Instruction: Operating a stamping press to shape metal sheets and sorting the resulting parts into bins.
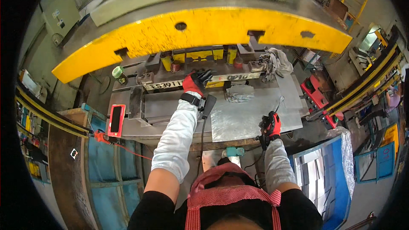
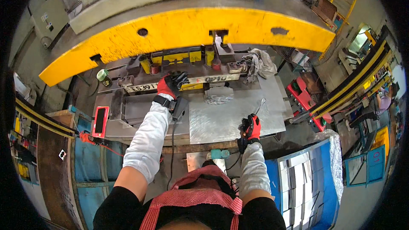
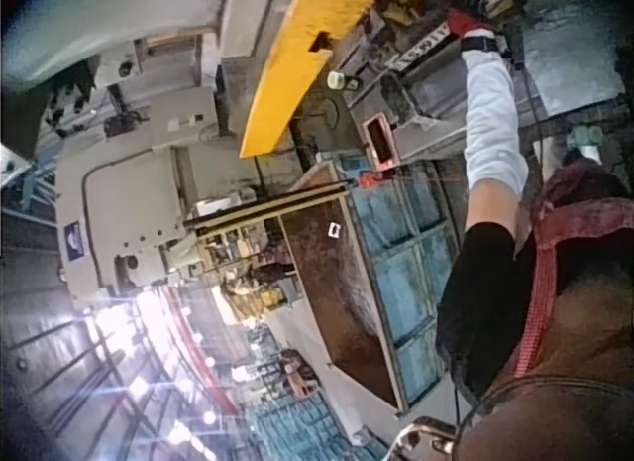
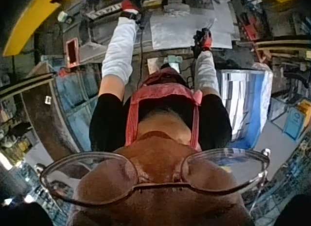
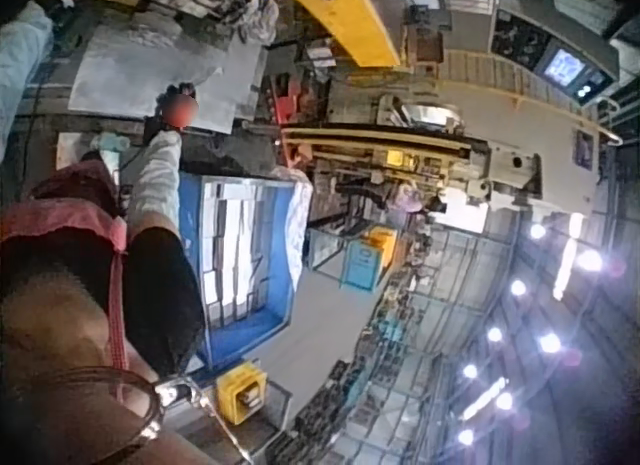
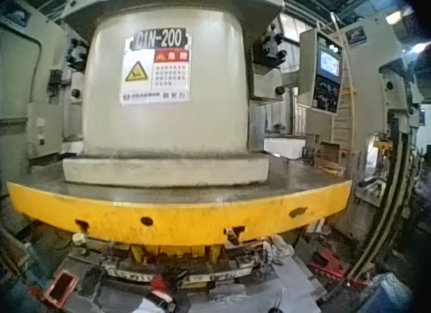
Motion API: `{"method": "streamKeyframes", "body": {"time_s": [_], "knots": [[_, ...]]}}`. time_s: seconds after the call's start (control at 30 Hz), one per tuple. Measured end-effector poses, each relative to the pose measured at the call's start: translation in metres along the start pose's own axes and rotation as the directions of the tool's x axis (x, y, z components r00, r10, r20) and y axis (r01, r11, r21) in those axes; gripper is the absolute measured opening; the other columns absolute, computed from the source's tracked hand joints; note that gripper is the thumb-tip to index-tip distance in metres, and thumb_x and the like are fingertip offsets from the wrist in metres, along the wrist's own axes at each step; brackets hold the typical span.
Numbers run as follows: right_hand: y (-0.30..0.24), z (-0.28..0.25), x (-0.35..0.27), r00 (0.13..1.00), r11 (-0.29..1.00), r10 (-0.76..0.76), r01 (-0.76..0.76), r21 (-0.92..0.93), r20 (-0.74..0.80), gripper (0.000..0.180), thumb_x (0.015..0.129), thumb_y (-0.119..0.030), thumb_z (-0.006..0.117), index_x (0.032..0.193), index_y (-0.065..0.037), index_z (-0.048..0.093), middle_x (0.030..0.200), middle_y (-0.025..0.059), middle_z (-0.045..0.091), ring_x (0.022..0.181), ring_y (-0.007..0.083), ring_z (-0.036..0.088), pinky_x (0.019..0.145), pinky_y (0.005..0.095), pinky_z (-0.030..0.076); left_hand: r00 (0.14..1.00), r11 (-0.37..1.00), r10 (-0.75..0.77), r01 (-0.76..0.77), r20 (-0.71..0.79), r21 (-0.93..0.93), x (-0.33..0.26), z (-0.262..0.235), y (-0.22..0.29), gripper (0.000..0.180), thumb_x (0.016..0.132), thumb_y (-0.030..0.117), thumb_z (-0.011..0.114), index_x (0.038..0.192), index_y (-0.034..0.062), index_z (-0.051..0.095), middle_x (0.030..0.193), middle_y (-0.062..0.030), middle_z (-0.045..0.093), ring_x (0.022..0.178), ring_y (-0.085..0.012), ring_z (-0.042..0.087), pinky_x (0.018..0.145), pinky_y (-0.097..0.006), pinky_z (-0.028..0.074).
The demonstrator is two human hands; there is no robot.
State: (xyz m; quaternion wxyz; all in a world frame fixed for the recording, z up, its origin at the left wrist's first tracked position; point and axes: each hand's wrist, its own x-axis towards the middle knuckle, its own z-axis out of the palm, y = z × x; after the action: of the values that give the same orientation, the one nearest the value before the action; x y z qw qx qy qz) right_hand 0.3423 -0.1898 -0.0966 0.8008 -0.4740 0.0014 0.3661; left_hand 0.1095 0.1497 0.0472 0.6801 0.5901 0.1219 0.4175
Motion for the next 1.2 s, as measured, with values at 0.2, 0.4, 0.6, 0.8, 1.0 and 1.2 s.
{"method": "streamKeyframes", "body": {"time_s": [0.2, 0.4, 0.6, 0.8, 1.0, 1.2], "knots": [[0.002, -0.017, -0.001, 0.977, 0.774, -0.176, 0.212, -0.597, 0.119, 0.02, 0.083, -0.023, 0.055, 0.096, -0.009, 0.049, 0.076, 0.0149, 0.058, 0.05, 0.0254, 0.055, 0.044, 0.0394, 0.048, 0.882, 0.672, -0.439, 0.194, -0.173, -0.715, 0.003, 0.029, 0.012, 0.041, 0.093, 0.032, 0.038, 0.108, -0.0057, 0.045, 0.11, -0.026, 0.054, 0.105, -0.0412, 0.052, 0.091, -0.052, 0.043], [-0.005, 0.012, -0.018, 0.969, 0.911, -0.238, 0.247, -0.33, 0.069, 0.021, 0.089, -0.03, 0.046, 0.086, -0.01, 0.045, 0.071, 0.0119, 0.057, 0.048, 0.0227, 0.056, 0.041, 0.0315, 0.044, 0.861, 0.631, -0.482, 0.211, -0.164, -0.746, 0.004, 0.021, 0.011, 0.04, 0.094, 0.03, 0.037, 0.109, -0.0069, 0.044, 0.112, -0.026, 0.052, 0.105, -0.0408, 0.052, 0.091, -0.05, 0.044], [-0.015, 0.008, -0.02, 0.998, 0.998, -0.015, 0.018, -0.062, 0.057, 0.025, 0.084, -0.027, 0.056, 0.099, -0.008, 0.05, 0.074, 0.0115, 0.058, 0.05, 0.0204, 0.053, 0.045, 0.0336, 0.045, 0.892, 0.69, -0.41, 0.169, -0.189, -0.704, 0.001, 0.029, 0.016, 0.036, 0.093, 0.029, 0.038, 0.1, -0.0047, 0.047, 0.101, -0.0263, 0.057, 0.091, -0.0386, 0.06, 0.082, -0.045, 0.05], [-0.057, 0.114, -0.046, 0.949, 0.908, -0.102, 0.211, -0.363, 0.297, 0.031, 0.083, -0.013, 0.058, 0.113, -0.005, 0.052, 0.072, -0.0019, 0.053, 0.057, 0.0073, 0.048, 0.044, 0.023, 0.04, 0.913, 0.636, -0.407, 0.269, -0.018, -0.724, 0.003, 0.004, 0.003, 0.043, 0.092, 0.041, 0.036, 0.103, 0.0028, 0.052, 0.097, -0.0214, 0.061, 0.088, -0.0394, 0.06, 0.081, -0.05, 0.049], [-0.1, 0.325, -0.012, 0.672, 0.799, 0.029, 0.43, -0.421, 0.74, 0.02, 0.081, -0.013, 0.062, 0.098, -0.005, 0.055, 0.066, -0.0045, 0.047, 0.049, 0.0038, 0.04, 0.041, 0.0225, 0.033, 0.896, 0.738, -0.36, 0.102, -0.261, -0.667, -0.005, 0.008, -0.001, 0.032, 0.092, 0.036, 0.043, 0.109, 0.0101, 0.052, 0.095, -0.0176, 0.062, 0.081, -0.0337, 0.062, 0.077, -0.048, 0.05], [-0.089, 0.376, 0.11, 0.393, 0.869, 0.329, 0.231, -0.438, 0.859, 0.025, 0.088, -0.023, 0.051, 0.104, -0.005, 0.058, 0.068, -0.0014, 0.053, 0.055, 0.0091, 0.05, 0.054, 0.0238, 0.041, 0.953, 0.876, -0.157, 0.013, -0.259, -0.481, 0.002, 0.029, 0.005, 0.032, 0.091, 0.023, 0.047, 0.117, 0.0053, 0.052, 0.1, -0.0088, 0.063, 0.087, -0.0196, 0.062, 0.076, -0.031, 0.05]]}}
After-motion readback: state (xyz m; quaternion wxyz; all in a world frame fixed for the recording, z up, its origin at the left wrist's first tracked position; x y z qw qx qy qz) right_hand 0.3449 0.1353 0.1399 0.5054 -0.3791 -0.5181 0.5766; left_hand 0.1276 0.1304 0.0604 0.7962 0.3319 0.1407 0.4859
